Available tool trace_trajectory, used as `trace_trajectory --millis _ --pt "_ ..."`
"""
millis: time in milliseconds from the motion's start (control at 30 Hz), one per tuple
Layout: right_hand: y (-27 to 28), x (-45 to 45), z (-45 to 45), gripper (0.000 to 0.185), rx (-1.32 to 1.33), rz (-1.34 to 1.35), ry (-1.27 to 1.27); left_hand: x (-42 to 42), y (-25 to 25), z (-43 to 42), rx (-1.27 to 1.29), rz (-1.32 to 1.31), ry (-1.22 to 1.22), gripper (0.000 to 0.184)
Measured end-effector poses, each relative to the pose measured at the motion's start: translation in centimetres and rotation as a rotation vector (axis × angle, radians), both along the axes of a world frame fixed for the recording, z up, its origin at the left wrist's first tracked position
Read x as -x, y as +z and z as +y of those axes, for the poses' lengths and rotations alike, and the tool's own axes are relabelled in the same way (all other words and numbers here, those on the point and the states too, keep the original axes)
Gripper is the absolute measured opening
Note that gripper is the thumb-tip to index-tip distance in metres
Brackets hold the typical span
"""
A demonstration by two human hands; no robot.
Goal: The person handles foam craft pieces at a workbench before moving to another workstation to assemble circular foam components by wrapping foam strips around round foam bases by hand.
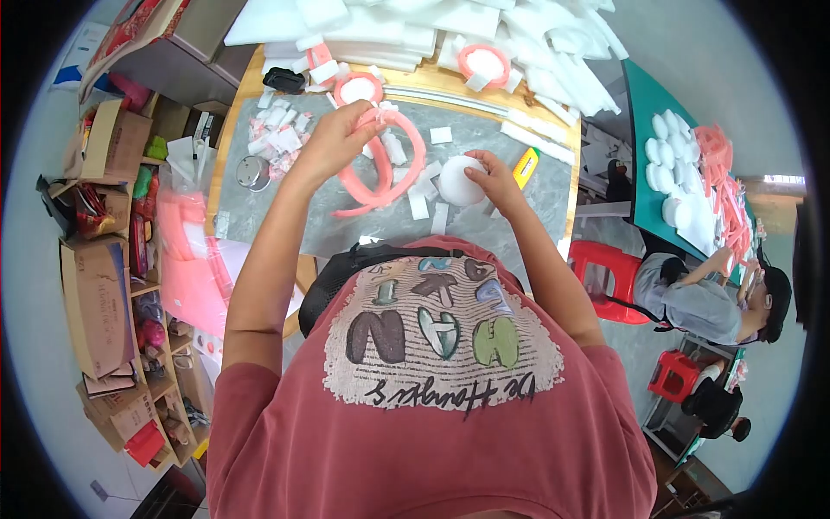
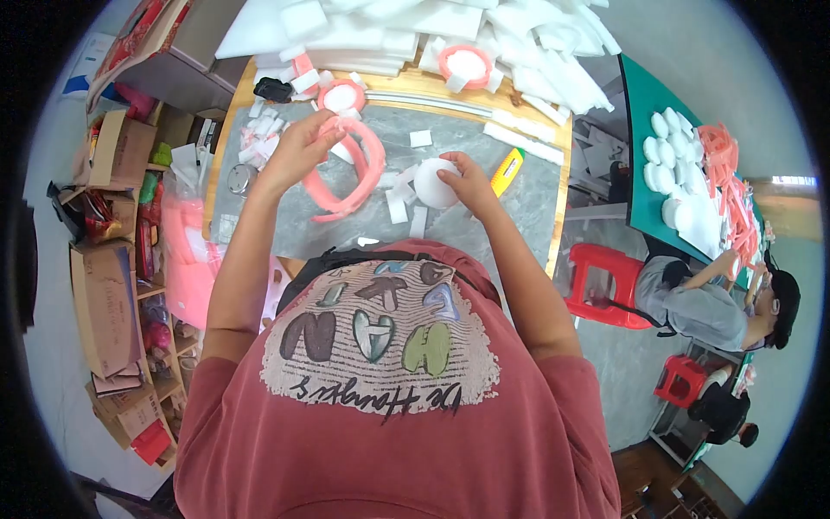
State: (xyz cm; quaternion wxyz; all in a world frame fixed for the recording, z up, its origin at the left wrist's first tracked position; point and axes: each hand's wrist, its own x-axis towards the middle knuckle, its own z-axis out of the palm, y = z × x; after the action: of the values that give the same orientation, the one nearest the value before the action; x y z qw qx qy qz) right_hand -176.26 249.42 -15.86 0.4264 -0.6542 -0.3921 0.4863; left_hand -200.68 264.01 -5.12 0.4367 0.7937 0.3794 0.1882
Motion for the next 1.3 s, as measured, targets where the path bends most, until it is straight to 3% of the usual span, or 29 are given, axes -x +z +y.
trace_trajectory --millis 100,167,200,300,333,400,533,600,700,800,967,1067,1133,1167,1200,1233,1300 --pt "-1.3 -0.4 0.3 0.034 -0.013 0.092 0.018 -0.3 -0.4 0.0 -0.066 0.018 -0.021 0.023" --pt "-2.4 -0.8 0.5 0.034 -0.202 -0.582 -0.055 -0.7 -0.1 -0.4 -0.092 0.079 -0.040 0.022" --pt "-0.2 -0.3 0.9 0.034 -0.201 -0.580 -0.052 -1.1 0.3 -1.0 -0.141 0.068 -0.047 0.022" --pt "8.0 1.1 1.5 0.036 -0.192 0.015 0.031 -2.0 0.5 -2.3 -0.198 0.104 -0.077 0.022" --pt "10.2 1.9 1.6 0.036 -0.192 0.015 0.020 -2.5 0.6 -2.6 -0.212 0.139 -0.097 0.022" --pt "12.9 3.6 1.7 0.036 -0.029 -0.419 0.218 -3.2 1.5 -3.4 -0.222 0.153 -0.110 0.022" --pt "12.4 4.8 1.9 0.025 -0.156 -0.879 0.322 -3.5 1.7 -4.1 -0.346 0.131 -0.152 0.021" --pt "12.1 4.0 1.8 0.025 -0.209 -0.800 0.305 -3.0 2.6 -4.2 -0.271 0.170 -0.219 0.022" --pt "13.9 2.7 1.4 0.022 -0.199 -0.488 0.537 -2.3 3.9 -4.2 -0.167 0.167 -0.335 0.023" --pt "15.4 2.3 1.2 0.019 -0.136 -0.395 0.584 -1.9 5.0 -4.1 -0.117 0.140 -0.396 0.024" --pt "17.4 2.1 1.0 0.018 -0.252 -0.414 0.689 -1.6 7.2 -4.0 -0.088 0.192 -0.465 0.025" --pt "18.8 1.8 0.8 0.019 -0.279 -0.471 0.768 -1.2 7.2 -4.1 -0.103 0.098 -0.523 0.027" --pt "18.6 0.1 0.1 0.019 -0.244 -0.484 0.795 -0.2 6.3 -3.7 -0.170 -0.106 -0.473 0.019" --pt "17.8 -2.5 -0.7 0.019 -0.287 -0.380 0.608 1.2 6.4 -2.3 -0.171 -0.106 -0.473 0.019" --pt "17.1 -4.2 -1.2 0.020 -0.328 -0.277 0.419 3.3 6.5 0.1 0.083 -0.078 -0.268 0.019" --pt "16.8 -4.7 -1.2 0.020 -0.331 -0.278 0.420 4.3 6.7 1.4 0.335 -0.049 -0.059 0.019" --pt "16.0 -4.9 -1.5 0.019 -0.309 -0.319 0.156 3.1 6.8 0.1 0.305 -0.128 0.002 0.017"
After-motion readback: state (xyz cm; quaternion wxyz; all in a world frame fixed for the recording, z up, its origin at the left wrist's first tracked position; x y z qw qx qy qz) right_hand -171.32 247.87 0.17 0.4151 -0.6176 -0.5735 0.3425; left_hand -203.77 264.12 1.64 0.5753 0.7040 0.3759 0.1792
